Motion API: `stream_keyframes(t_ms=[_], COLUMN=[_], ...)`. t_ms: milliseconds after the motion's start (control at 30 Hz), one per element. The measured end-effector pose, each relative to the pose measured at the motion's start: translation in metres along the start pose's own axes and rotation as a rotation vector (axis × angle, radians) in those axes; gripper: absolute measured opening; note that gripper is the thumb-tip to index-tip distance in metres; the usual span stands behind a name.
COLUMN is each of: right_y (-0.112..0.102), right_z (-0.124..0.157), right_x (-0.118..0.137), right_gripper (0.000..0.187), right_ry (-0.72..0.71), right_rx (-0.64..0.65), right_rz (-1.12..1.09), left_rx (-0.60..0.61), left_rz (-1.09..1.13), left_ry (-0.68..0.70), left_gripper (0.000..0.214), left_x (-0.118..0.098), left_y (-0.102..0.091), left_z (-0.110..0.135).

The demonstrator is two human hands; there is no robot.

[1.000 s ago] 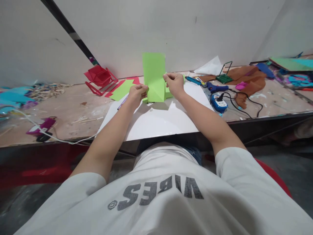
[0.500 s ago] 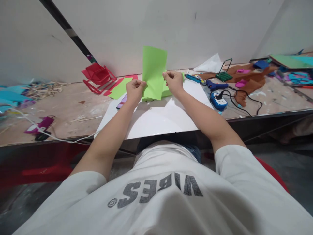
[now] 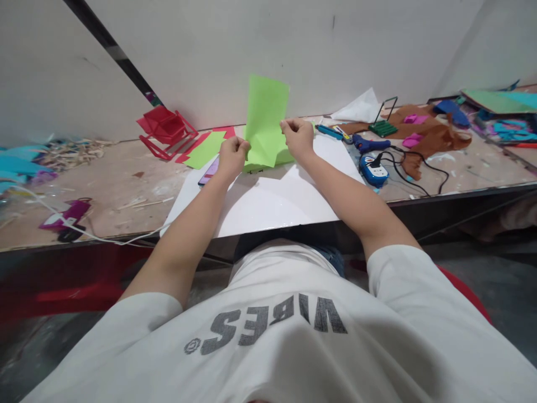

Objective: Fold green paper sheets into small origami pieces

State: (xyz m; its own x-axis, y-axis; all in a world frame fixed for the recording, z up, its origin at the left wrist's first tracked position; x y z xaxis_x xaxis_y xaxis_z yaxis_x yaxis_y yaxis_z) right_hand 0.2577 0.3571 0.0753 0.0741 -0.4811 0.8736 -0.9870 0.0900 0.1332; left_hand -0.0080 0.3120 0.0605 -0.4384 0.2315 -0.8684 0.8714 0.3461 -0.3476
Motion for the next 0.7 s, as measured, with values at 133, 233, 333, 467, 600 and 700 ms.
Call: stream_keyframes(t_ms=[133,233,333,467,600,700], right_y=[-0.001,-0.002,0.004,0.026,0.042,0.041], right_z=[-0.002,-0.004,0.002,0.029,0.049,0.049], right_x=[-0.002,0.001,0.009,0.013,0.014,0.015], right_gripper=[0.053,0.057,0.066,0.064,0.039,0.031], right_ry=[-0.006,0.015,0.104,0.340,0.359,0.305], right_rx=[-0.012,-0.024,0.042,0.251,0.314,0.249], right_rz=[-0.017,-0.041,-0.080,-0.149,-0.142,-0.129], left_rx=[-0.022,-0.019,-0.021,-0.100,-0.115,-0.055], left_rz=[-0.008,0.020,0.068,0.086,0.147,0.195], left_ry=[0.034,0.052,0.055,0.077,0.076,0.048], left_gripper=[0.042,0.043,0.042,0.045,0.042,0.045], left_x=[-0.003,-0.007,-0.010,-0.016,-0.021,-0.022], left_y=[-0.002,-0.001,-0.002,-0.005,-0.002,0.003], left_z=[0.001,0.002,0.006,0.015,0.020,0.018])
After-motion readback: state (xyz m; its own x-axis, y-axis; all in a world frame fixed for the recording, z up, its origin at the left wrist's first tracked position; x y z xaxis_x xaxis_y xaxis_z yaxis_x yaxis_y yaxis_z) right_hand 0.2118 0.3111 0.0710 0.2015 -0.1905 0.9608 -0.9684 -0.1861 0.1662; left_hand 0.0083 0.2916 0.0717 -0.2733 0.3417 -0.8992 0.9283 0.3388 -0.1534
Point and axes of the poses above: each hand's wrist, its own z-axis away from the middle knuckle, its own y-axis out of the palm, x = y × z, the point moved 5 cm from there along -z, towards the middle knuckle, and after that the axes turned 10 degrees about -z, right-handed, at the moved point
